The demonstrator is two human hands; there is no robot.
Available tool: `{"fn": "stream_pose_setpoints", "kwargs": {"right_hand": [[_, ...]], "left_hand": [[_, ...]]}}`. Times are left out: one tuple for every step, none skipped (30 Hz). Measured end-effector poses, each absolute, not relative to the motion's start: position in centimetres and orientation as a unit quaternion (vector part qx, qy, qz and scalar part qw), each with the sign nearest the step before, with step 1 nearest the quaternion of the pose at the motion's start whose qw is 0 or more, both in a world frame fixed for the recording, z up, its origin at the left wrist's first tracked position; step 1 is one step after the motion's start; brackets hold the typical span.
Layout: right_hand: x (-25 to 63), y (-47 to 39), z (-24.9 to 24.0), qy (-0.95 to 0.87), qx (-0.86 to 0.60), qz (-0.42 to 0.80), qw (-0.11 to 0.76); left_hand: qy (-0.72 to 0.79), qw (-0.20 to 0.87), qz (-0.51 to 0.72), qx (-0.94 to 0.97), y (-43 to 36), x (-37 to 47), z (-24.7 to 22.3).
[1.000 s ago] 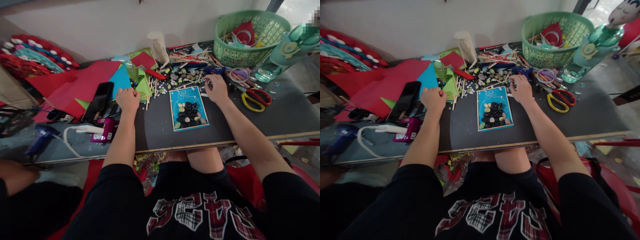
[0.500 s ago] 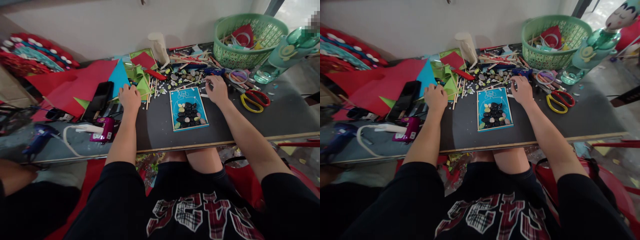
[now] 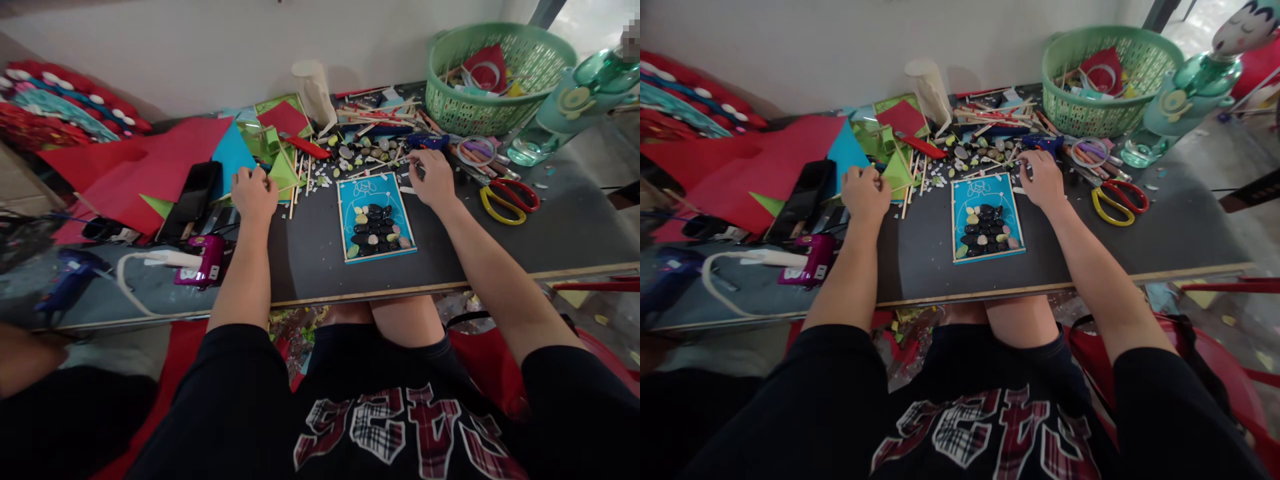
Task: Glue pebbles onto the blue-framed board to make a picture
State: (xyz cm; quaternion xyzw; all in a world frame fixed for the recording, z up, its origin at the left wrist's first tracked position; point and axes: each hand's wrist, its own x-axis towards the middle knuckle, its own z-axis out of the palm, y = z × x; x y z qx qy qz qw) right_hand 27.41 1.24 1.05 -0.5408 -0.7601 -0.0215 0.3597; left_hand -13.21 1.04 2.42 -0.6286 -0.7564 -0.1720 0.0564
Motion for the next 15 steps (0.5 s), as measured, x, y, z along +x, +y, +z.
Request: {"fn": "stream_pose_setpoints", "kwargs": {"right_hand": [[27.4, 1.2, 1.1, -0.760, -0.540, -0.020, 0.360], [27.4, 1.2, 1.1, -0.761, -0.539, -0.019, 0.361], [27.5, 1.2, 1.1, -0.760, -0.540, -0.019, 0.361], [27.5, 1.3, 1.1, -0.760, -0.540, -0.018, 0.361], [27.5, 1.3, 1.1, -0.760, -0.541, -0.018, 0.360], [27.5, 1.3, 1.1, -0.760, -0.542, -0.016, 0.359], [27.5, 1.3, 1.1, -0.761, -0.541, -0.014, 0.357], [27.5, 1.3, 1.1, -0.762, -0.541, -0.010, 0.356], [27.5, 1.3, 1.1, -0.763, -0.540, -0.007, 0.356], [27.5, 1.3, 1.1, -0.763, -0.540, -0.005, 0.356], [27.5, 1.3, 1.1, -0.762, -0.540, -0.005, 0.357], [27.5, 1.2, 1.1, -0.761, -0.540, -0.007, 0.358], [27.5, 1.2, 1.2, -0.761, -0.541, -0.010, 0.358], [27.5, 1.2, 1.2, -0.762, -0.540, -0.013, 0.358], [27.5, 1.1, 1.2, -0.762, -0.539, -0.016, 0.359]], "left_hand": [[-0.755, 0.049, -0.176, -0.630, 0.8, -13.3, 2.5], [-0.756, 0.041, -0.183, -0.627, 0.7, -13.3, 2.7], [-0.759, 0.034, -0.197, -0.620, 0.6, -13.4, 2.9], [-0.763, 0.027, -0.219, -0.608, 0.6, -13.5, 3.1], [-0.766, 0.019, -0.250, -0.591, 0.8, -13.6, 3.3], [-0.769, 0.005, -0.292, -0.568, 1.1, -13.8, 3.5], [-0.772, -0.020, -0.341, -0.536, 1.4, -14.1, 3.7], [-0.770, -0.055, -0.392, -0.500, 1.9, -14.3, 3.8], [-0.765, -0.096, -0.441, -0.459, 2.4, -14.7, 3.9], [-0.759, -0.134, -0.479, -0.420, 2.9, -15.0, 4.0], [-0.752, -0.159, -0.506, -0.392, 3.4, -15.4, 4.1], [-0.747, -0.168, -0.523, -0.375, 3.7, -15.9, 4.1], [-0.744, -0.162, -0.526, -0.380, 4.0, -16.2, 4.2], [-0.746, -0.136, -0.503, -0.415, 4.2, -16.5, 4.3], [-0.749, -0.106, -0.473, -0.453, 4.3, -16.7, 4.5]]}}
